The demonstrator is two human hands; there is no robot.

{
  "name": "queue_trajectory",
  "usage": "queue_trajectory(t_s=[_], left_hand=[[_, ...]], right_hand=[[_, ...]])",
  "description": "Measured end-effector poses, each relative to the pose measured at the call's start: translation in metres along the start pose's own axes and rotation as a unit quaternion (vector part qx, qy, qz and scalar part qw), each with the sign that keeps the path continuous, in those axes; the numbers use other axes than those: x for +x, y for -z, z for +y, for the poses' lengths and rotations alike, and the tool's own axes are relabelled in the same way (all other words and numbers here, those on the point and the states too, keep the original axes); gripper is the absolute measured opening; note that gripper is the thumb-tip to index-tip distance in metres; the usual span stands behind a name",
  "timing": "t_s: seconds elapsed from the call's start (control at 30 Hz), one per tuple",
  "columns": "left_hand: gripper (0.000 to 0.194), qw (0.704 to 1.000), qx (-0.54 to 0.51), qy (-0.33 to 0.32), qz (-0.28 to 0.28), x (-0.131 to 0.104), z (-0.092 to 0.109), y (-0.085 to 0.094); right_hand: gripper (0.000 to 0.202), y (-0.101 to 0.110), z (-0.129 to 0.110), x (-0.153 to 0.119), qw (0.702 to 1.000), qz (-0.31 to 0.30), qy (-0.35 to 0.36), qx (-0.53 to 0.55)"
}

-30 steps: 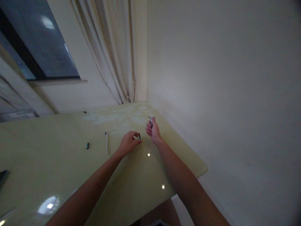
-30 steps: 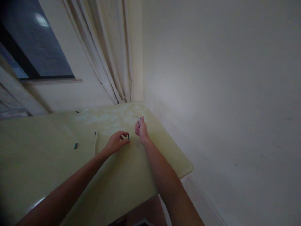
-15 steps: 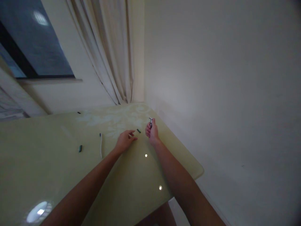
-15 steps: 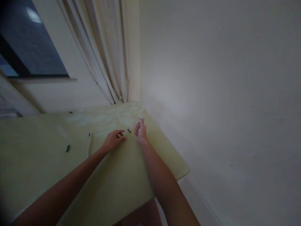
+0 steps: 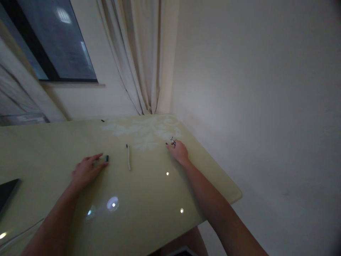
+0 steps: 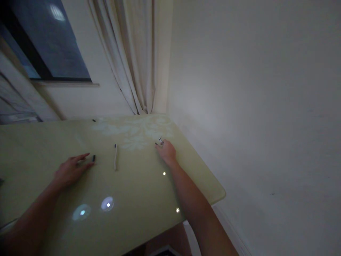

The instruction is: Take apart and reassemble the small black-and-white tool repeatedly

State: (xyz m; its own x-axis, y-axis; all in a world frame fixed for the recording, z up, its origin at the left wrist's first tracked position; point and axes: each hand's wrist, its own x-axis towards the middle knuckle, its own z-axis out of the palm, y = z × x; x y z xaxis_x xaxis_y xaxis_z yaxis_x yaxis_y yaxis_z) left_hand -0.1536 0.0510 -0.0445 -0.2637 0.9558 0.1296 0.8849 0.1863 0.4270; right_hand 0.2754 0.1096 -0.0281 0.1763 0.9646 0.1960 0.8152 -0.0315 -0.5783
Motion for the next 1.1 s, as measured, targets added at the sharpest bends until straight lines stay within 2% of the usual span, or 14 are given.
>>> queue_trajectory(t_s=[0.13,0.33,0.43,0.53,0.6,0.63,0.7,0.77,0.87,0.93,1.0,1.1], left_hand=[[0.056,1.000,0.016,0.014,-0.017,0.002,0.007,-0.001],[0.046,0.999,-0.012,-0.010,0.048,-0.007,0.026,-0.005],[0.043,0.989,-0.075,-0.085,0.096,-0.017,0.046,-0.008],[0.040,0.957,-0.149,-0.205,0.145,-0.033,0.079,-0.007],[0.038,0.931,-0.198,-0.265,0.157,-0.049,0.102,-0.007],[0.037,0.920,-0.220,-0.285,0.152,-0.057,0.112,-0.007],[0.035,0.905,-0.261,-0.308,0.133,-0.072,0.130,-0.008],[0.033,0.894,-0.302,-0.314,0.105,-0.084,0.142,-0.011],[0.029,0.882,-0.356,-0.300,0.068,-0.095,0.151,-0.015],[0.028,0.880,-0.378,-0.284,0.052,-0.098,0.154,-0.015],[0.033,0.879,-0.397,-0.262,0.040,-0.099,0.155,-0.012],[0.044,0.877,-0.436,-0.200,-0.011,-0.098,0.156,-0.005]], right_hand=[[0.041,0.000,-0.006,-0.006,0.995,-0.032,0.027,-0.089],[0.030,0.001,-0.006,-0.009,0.995,-0.036,0.047,-0.086],[0.020,0.002,-0.004,-0.007,0.999,-0.017,0.041,-0.027],[0.017,0.001,-0.013,-0.010,0.995,0.005,0.056,0.084],[0.022,-0.002,-0.024,-0.019,0.975,-0.040,0.082,0.202],[0.026,-0.004,-0.032,-0.025,0.955,-0.090,0.093,0.269],[0.036,-0.006,-0.046,-0.040,0.892,-0.211,0.107,0.386],[0.043,-0.005,-0.058,-0.055,0.822,-0.320,0.110,0.459],[0.046,-0.002,-0.068,-0.070,0.750,-0.391,0.103,0.524],[0.047,0.001,-0.070,-0.075,0.731,-0.398,0.095,0.546],[0.046,0.002,-0.070,-0.076,0.732,-0.393,0.091,0.549],[0.046,0.004,-0.071,-0.076,0.774,-0.347,0.115,0.517]])
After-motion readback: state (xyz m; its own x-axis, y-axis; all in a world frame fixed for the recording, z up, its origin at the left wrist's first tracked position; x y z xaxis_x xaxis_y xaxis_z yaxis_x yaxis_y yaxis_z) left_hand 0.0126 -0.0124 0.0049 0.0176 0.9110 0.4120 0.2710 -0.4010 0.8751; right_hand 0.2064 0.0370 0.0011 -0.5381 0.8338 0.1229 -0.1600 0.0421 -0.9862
